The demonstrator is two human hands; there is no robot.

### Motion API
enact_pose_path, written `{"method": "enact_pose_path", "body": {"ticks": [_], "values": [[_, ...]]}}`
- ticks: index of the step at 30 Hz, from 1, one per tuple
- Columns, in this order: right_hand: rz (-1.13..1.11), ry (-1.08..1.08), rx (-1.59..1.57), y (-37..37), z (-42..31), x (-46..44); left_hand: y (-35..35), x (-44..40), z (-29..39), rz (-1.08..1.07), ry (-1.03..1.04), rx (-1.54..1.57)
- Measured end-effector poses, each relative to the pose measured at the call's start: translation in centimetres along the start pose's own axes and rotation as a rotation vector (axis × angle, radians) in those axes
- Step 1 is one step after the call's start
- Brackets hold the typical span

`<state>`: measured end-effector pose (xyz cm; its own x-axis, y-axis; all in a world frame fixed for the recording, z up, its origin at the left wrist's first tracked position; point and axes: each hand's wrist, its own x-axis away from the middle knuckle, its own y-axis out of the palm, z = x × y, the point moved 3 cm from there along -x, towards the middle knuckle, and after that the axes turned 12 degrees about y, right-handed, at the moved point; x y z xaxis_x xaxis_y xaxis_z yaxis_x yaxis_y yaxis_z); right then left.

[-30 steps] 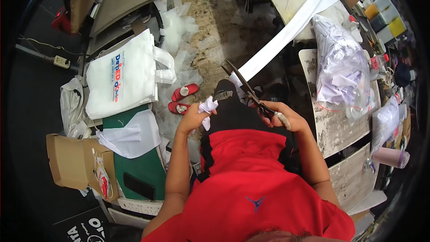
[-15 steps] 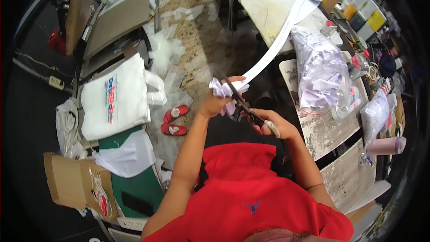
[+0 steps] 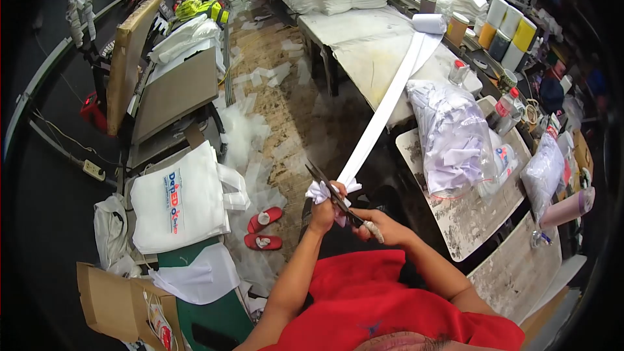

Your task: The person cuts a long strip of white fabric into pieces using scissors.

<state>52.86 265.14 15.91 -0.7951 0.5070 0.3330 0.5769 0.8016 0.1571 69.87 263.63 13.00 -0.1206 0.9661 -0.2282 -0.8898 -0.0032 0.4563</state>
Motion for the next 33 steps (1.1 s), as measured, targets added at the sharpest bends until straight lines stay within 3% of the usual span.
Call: {"method": "enact_pose_path", "body": {"ticks": [2,9,12,14,16,19,22,24,26,28,29,30,33], "values": [[-0.010,0.006,-0.047,-0.2,2.0,-0.5,-1.6,0.3,-1.9,0.002,0.097,-0.129],[-0.068,0.057,-0.144,0.7,1.5,0.9,-2.7,2.0,-3.0,0.030,0.085,-0.161],[-0.068,0.097,-0.122,0.6,2.9,0.4,-2.5,2.6,-2.7,0.054,0.044,-0.178],[-0.083,0.034,-0.132,0.6,3.7,-0.2,-1.7,3.2,-2.1,-0.018,-0.149,-0.216],[-0.144,0.075,-0.151,0.5,4.0,-0.4,-2.9,3.3,-3.9,-0.057,-0.059,-0.267],[-0.100,0.076,-0.163,1.0,4.9,-0.4,-3.4,3.3,-4.3,-0.043,0.032,-0.217],[-0.065,0.015,-0.199,1.9,4.1,-0.1,-3.2,3.7,-3.8,-0.017,-0.128,-0.096],[0.027,0.147,-0.191,2.7,2.7,1.3,-3.2,3.8,-3.3,-0.025,-0.036,-0.358],[0.070,0.144,-0.144,3.0,3.3,1.4,-3.5,4.4,-3.9,-0.051,0.004,-0.332],[0.055,0.106,-0.085,2.5,3.5,2.0,-2.9,4.3,-3.0,-0.110,0.083,-0.286],[-0.043,0.057,-0.175,1.8,3.1,2.6,-2.8,5.1,-2.7,0.070,0.004,-0.291],[-0.127,0.062,-0.113,0.9,2.2,3.4,-3.5,5.3,-2.5,0.073,0.001,-0.294],[-0.192,0.225,0.058,-2.3,1.0,6.3,-6.6,6.2,-0.3,0.059,0.049,-0.258]]}}
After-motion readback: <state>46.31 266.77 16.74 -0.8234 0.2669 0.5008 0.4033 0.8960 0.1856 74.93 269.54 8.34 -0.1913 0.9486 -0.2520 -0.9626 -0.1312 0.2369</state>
